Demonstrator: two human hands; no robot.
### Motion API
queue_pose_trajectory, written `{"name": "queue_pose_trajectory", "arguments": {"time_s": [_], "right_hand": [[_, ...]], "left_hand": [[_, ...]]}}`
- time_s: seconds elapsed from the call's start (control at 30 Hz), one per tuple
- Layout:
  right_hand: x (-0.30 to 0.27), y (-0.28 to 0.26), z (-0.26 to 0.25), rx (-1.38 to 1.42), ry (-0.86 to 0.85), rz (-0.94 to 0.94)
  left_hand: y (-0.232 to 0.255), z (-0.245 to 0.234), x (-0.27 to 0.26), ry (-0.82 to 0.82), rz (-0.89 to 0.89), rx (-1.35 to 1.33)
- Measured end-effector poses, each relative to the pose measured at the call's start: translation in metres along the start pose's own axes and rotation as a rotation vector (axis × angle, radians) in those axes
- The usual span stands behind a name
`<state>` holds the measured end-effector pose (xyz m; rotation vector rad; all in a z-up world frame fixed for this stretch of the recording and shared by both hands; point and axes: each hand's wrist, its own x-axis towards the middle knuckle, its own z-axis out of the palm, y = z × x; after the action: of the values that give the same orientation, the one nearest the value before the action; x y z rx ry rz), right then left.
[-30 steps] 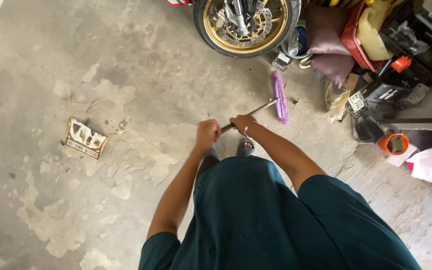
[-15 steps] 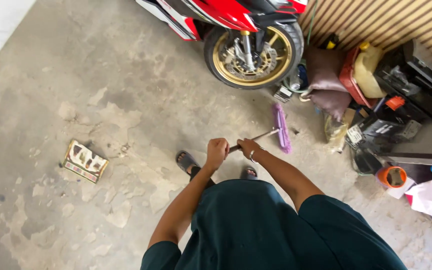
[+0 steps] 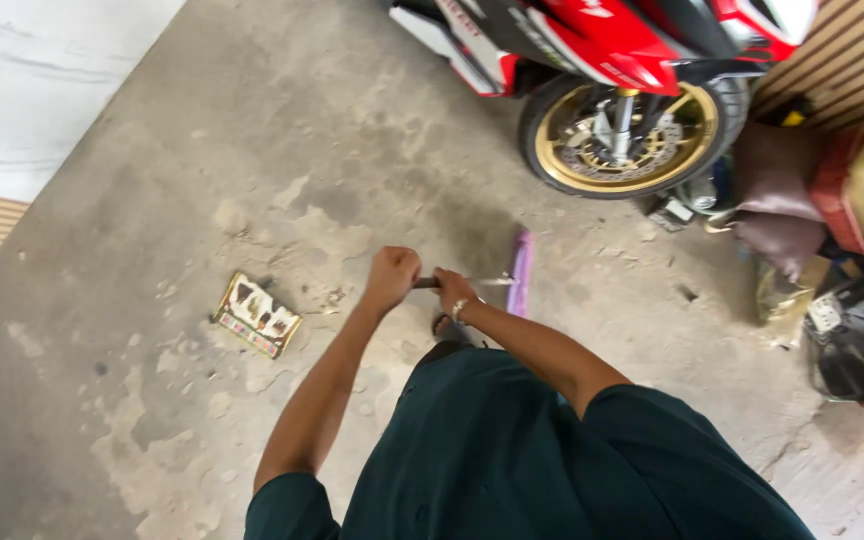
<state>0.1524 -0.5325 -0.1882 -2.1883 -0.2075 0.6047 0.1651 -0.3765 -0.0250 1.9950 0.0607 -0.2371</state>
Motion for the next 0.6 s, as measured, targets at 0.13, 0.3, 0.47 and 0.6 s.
{"name": "queue_pose_trajectory", "arguments": {"time_s": [0.13,0.3,0.47,0.6], "right_hand": [[0.032,-0.059,0.03,0.014,0.012,-0.043],[0.067,-0.069,0.055,0.064,-0.069,-0.101],[0.102,-0.024,0.079,0.131,-0.044,-0.38],[0.108,-0.016,0.073,0.36,-0.071,-0.429]], "left_hand": [[0.021,-0.06,-0.005,0.001,-0.063,0.015],[0.039,-0.079,-0.001,0.048,0.025,0.048],[0.04,-0.066,0.01,0.065,0.217,0.173],[0.065,-0.056,0.019,0.065,0.218,0.131]]}}
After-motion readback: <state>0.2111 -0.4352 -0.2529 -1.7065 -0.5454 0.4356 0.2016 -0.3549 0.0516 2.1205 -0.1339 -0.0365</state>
